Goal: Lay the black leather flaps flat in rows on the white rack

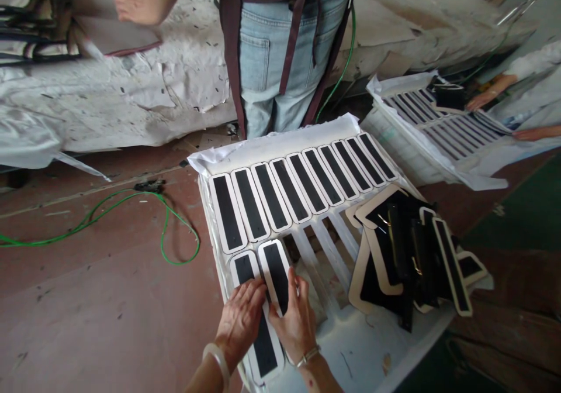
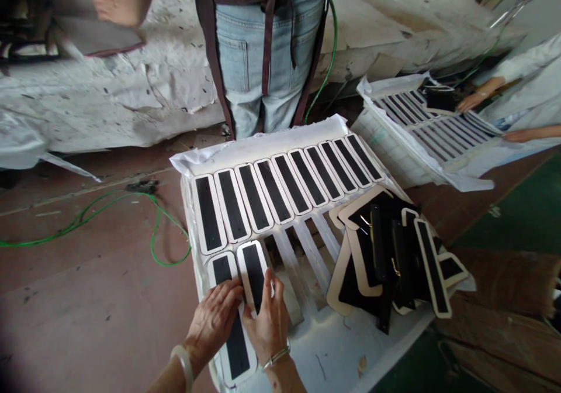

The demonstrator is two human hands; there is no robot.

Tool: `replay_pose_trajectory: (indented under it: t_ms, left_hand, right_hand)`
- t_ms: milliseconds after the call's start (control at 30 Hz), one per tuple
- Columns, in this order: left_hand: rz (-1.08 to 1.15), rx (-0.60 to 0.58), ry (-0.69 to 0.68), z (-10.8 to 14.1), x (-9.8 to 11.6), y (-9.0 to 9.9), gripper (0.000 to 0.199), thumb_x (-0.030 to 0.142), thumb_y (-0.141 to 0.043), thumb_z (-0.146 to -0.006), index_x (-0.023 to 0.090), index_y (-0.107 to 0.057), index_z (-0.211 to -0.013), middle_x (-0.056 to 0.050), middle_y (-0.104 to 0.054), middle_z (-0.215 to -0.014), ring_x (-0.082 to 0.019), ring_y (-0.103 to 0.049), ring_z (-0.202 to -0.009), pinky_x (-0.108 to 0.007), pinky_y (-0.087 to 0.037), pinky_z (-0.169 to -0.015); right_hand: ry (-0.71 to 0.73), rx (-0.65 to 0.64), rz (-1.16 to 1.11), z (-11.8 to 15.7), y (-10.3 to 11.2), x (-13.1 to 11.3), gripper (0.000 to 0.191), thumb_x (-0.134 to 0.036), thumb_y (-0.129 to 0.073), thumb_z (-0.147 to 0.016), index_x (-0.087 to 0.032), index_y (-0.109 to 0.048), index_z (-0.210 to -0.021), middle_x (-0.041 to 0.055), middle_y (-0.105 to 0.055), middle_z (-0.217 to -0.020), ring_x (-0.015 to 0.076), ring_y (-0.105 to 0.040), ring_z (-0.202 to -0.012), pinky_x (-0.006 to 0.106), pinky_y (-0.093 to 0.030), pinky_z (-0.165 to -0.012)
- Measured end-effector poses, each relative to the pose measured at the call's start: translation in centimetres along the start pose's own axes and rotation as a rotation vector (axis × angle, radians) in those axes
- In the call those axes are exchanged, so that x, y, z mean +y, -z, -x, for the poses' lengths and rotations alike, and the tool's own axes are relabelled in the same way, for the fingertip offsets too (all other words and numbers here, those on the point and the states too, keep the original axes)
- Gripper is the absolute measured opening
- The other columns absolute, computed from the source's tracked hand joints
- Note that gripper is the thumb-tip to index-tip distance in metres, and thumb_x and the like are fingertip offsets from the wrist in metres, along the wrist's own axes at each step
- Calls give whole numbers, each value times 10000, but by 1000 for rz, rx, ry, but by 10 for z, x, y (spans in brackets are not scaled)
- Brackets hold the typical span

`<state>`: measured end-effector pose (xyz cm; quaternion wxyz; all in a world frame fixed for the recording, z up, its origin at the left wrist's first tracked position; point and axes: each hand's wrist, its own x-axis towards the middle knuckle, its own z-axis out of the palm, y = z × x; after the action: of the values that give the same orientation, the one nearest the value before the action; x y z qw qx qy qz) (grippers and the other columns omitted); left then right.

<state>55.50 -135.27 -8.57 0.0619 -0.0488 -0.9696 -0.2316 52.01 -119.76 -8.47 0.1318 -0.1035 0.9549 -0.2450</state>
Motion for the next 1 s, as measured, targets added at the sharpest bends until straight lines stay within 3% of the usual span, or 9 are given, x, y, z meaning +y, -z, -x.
replay_pose_trajectory:
  t_ms: [133,433,567,767,900,1000]
  left_hand:
    - [4,-17,39,2,2,-1,280,126,-416,-920,196,-568,-1144,-63,-660,-1186,-169,-621,-1060,-314,-491,-886]
    - [-119,6,-48,7,-5,-13,330,155,-435,-924,168,-558,-1229,-68,-644,-1239,-192,-601,-1087,-338,-514,-875]
    - [-150,-3,-43,6,-6,-14,316,163,-409,-937,185,-585,-1198,-56,-646,-1240,-185,-602,-1077,-327,-507,-870]
    - [-232,48,-81,7,-2,-13,322,134,-424,-919,172,-596,-1189,-46,-657,-1228,-197,-578,-1106,-328,-455,-888]
    - [-221,88,12,6,7,-17,330,236,-490,-917,154,-570,-1227,-61,-668,-1206,-224,-569,-1115,-363,-423,-896]
    - [-182,114,100,6,13,-21,370,295,-455,-930,180,-542,-1272,-62,-659,-1221,-232,-572,-1109,-379,-427,-870]
  right_hand:
    - [16,-30,23,-3,0,-1,870,-230,-593,-813,-202,-78,-1513,170,-405,-1311,318,-576,-1096,445,-571,-856]
    - [87,-43,125,-8,-1,-1,816,-247,-572,-835,-115,-124,-1504,214,-395,-1352,326,-504,-1210,419,-539,-945]
    - [20,-173,246,-13,7,-11,670,-262,-531,-882,-45,-290,-1469,228,-433,-1355,324,-539,-1152,425,-554,-904]
    - [-61,-301,305,-24,23,-26,688,-229,-572,-861,-57,-307,-1473,221,-473,-1338,351,-516,-1156,486,-556,-852]
    - [-8,-256,223,-26,39,-24,676,-168,-654,-776,-147,-421,-1411,160,-456,-1375,365,-453,-1234,597,-457,-986]
    - [25,-126,98,-25,63,-6,544,-187,-623,-795,-233,-497,-1322,117,-413,-1404,334,-467,-1221,573,-462,-987]
